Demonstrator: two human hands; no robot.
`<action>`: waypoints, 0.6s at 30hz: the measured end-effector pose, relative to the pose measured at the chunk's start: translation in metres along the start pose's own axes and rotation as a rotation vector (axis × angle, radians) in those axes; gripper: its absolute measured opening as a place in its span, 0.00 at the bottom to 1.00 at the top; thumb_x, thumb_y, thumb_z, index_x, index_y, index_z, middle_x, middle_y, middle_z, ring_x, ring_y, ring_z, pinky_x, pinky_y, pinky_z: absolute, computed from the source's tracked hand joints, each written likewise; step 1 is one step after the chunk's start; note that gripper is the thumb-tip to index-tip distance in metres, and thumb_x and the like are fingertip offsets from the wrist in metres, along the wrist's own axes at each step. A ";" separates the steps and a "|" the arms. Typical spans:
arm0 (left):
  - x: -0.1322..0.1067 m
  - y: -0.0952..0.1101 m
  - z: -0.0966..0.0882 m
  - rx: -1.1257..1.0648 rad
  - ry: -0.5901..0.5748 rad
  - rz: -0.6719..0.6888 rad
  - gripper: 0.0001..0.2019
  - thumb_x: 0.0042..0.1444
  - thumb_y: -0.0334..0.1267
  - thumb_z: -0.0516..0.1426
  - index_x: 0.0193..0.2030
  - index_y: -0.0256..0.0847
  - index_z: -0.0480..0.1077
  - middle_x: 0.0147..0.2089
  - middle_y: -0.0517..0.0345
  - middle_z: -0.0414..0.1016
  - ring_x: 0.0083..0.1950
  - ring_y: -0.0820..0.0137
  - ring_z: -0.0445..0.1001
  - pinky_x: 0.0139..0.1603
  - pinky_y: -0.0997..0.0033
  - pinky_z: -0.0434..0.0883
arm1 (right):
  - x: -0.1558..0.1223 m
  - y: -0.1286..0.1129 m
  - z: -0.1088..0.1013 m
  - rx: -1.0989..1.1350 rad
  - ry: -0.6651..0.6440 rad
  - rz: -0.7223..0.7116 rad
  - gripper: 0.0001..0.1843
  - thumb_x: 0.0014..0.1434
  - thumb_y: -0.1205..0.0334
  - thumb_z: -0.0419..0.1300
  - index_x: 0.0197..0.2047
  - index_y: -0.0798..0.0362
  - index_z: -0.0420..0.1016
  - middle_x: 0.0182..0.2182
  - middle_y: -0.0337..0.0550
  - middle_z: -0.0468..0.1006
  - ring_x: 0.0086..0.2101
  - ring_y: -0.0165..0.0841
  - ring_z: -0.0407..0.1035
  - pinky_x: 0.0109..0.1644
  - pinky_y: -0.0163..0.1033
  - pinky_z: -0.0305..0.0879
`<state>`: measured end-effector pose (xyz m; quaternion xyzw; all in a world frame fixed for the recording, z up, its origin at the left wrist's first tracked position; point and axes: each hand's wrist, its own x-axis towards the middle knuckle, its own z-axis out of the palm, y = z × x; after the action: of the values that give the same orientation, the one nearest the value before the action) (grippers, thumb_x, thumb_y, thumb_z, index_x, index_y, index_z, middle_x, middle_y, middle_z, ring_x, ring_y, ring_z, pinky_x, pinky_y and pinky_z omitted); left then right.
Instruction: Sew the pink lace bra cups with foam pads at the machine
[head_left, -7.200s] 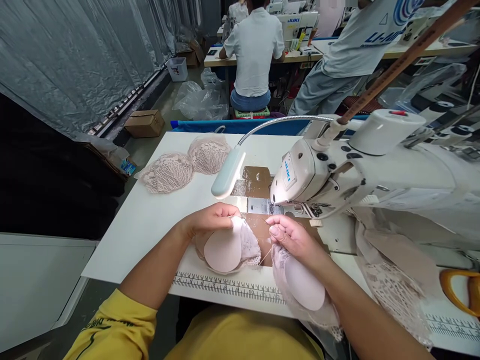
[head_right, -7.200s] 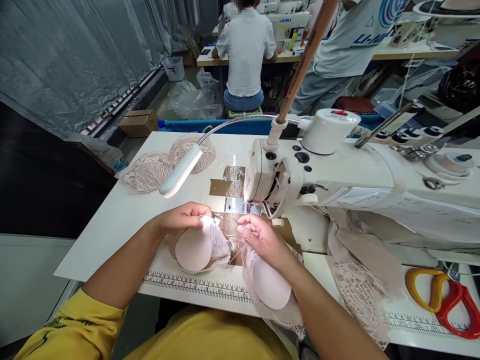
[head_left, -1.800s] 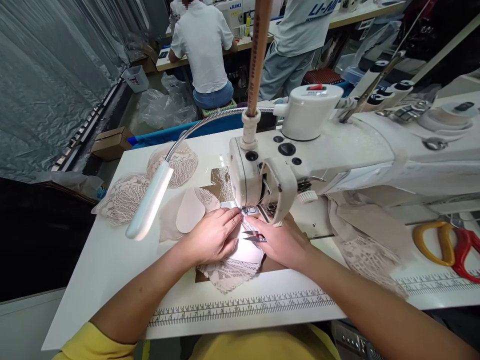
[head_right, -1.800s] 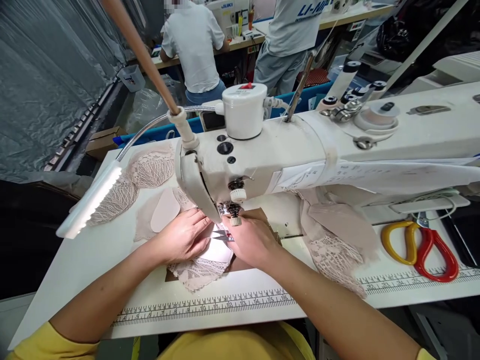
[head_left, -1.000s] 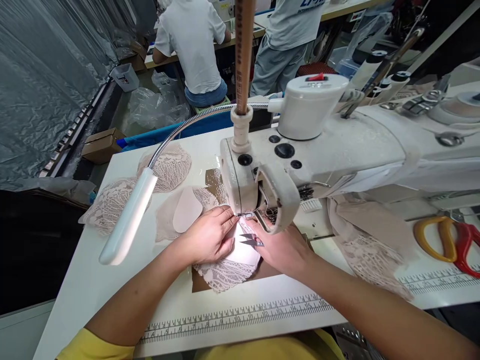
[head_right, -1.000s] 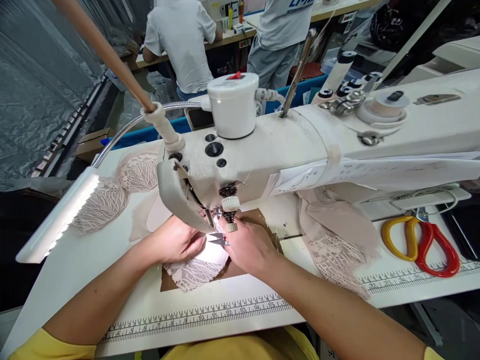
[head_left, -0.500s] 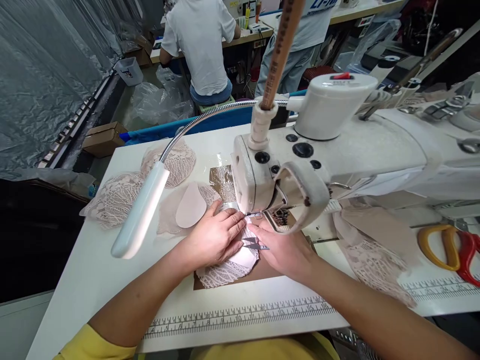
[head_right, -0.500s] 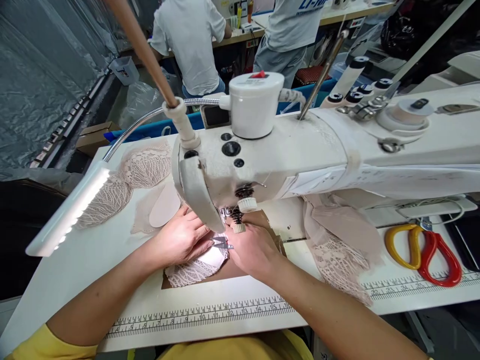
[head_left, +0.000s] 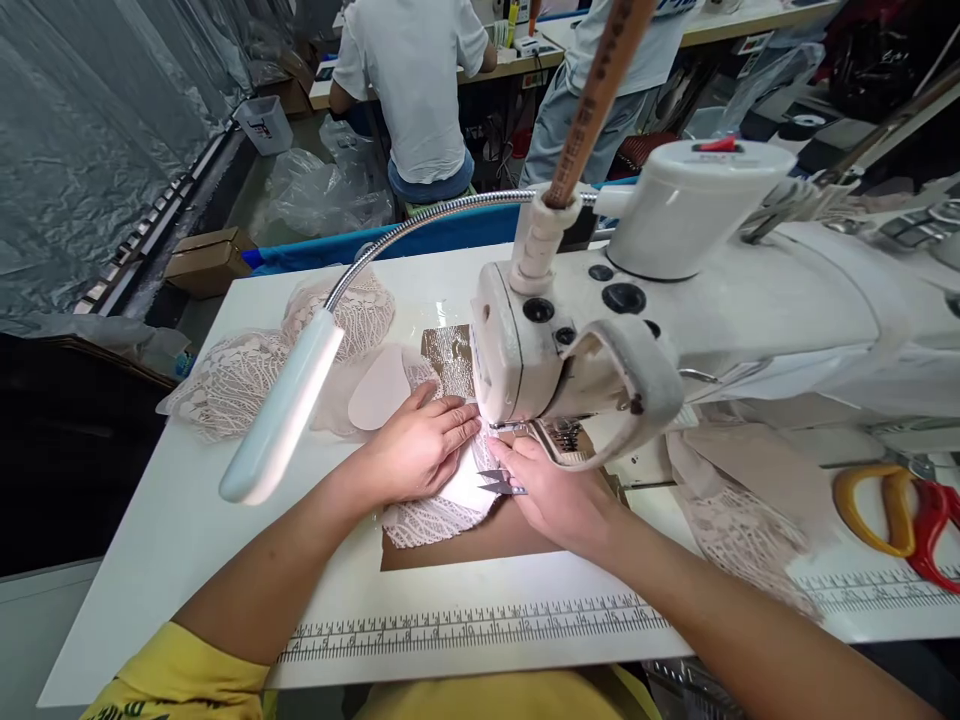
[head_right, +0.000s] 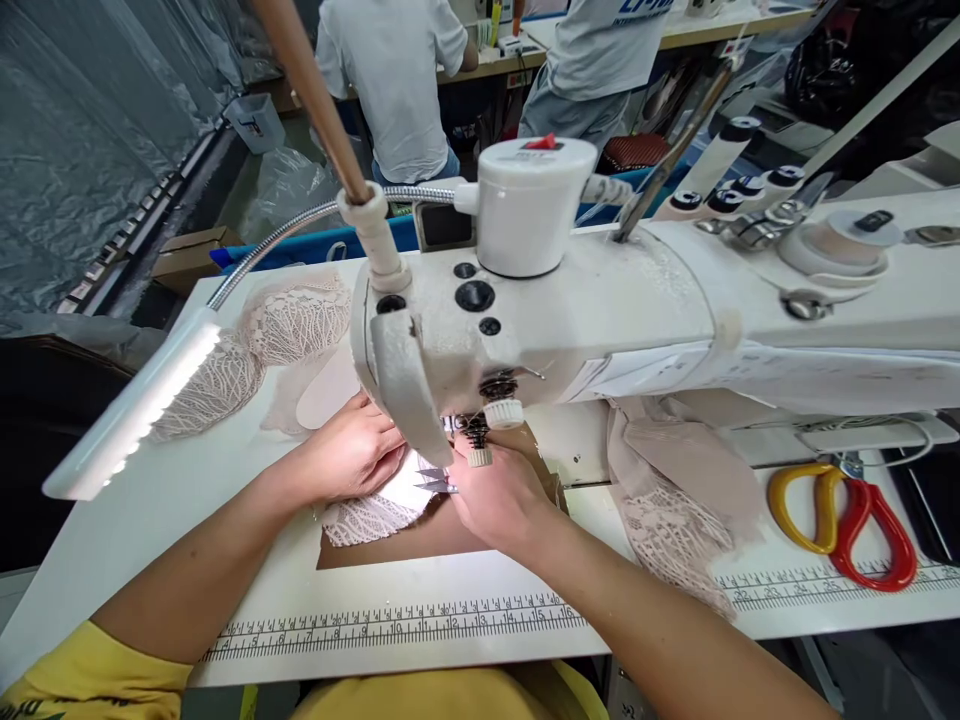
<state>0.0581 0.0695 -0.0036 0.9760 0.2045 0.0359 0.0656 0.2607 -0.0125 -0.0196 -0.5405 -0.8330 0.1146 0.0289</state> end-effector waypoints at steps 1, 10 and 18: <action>0.000 -0.001 0.001 0.003 0.001 -0.006 0.16 0.62 0.35 0.47 0.50 0.36 0.73 0.47 0.46 0.76 0.52 0.58 0.70 0.60 0.48 0.57 | 0.000 0.000 0.001 0.006 -0.005 0.007 0.23 0.57 0.69 0.52 0.55 0.52 0.73 0.48 0.49 0.76 0.39 0.36 0.73 0.43 0.38 0.69; -0.009 0.001 0.015 0.038 0.095 -0.088 0.21 0.64 0.36 0.46 0.61 0.34 0.64 0.62 0.43 0.67 0.62 0.56 0.63 0.61 0.49 0.58 | -0.008 0.012 -0.001 0.348 0.158 0.115 0.16 0.63 0.58 0.48 0.43 0.49 0.77 0.30 0.41 0.79 0.29 0.34 0.71 0.33 0.36 0.64; -0.030 0.044 0.006 0.001 0.096 -0.227 0.21 0.59 0.40 0.52 0.57 0.33 0.66 0.58 0.43 0.70 0.55 0.56 0.69 0.49 0.58 0.69 | -0.010 -0.006 -0.004 0.408 -0.002 0.090 0.20 0.60 0.53 0.54 0.20 0.52 0.62 0.18 0.34 0.65 0.23 0.30 0.60 0.27 0.34 0.53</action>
<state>0.0484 0.0169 -0.0048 0.9438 0.3164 0.0749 0.0589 0.2605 -0.0235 -0.0141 -0.5600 -0.7676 0.2827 0.1317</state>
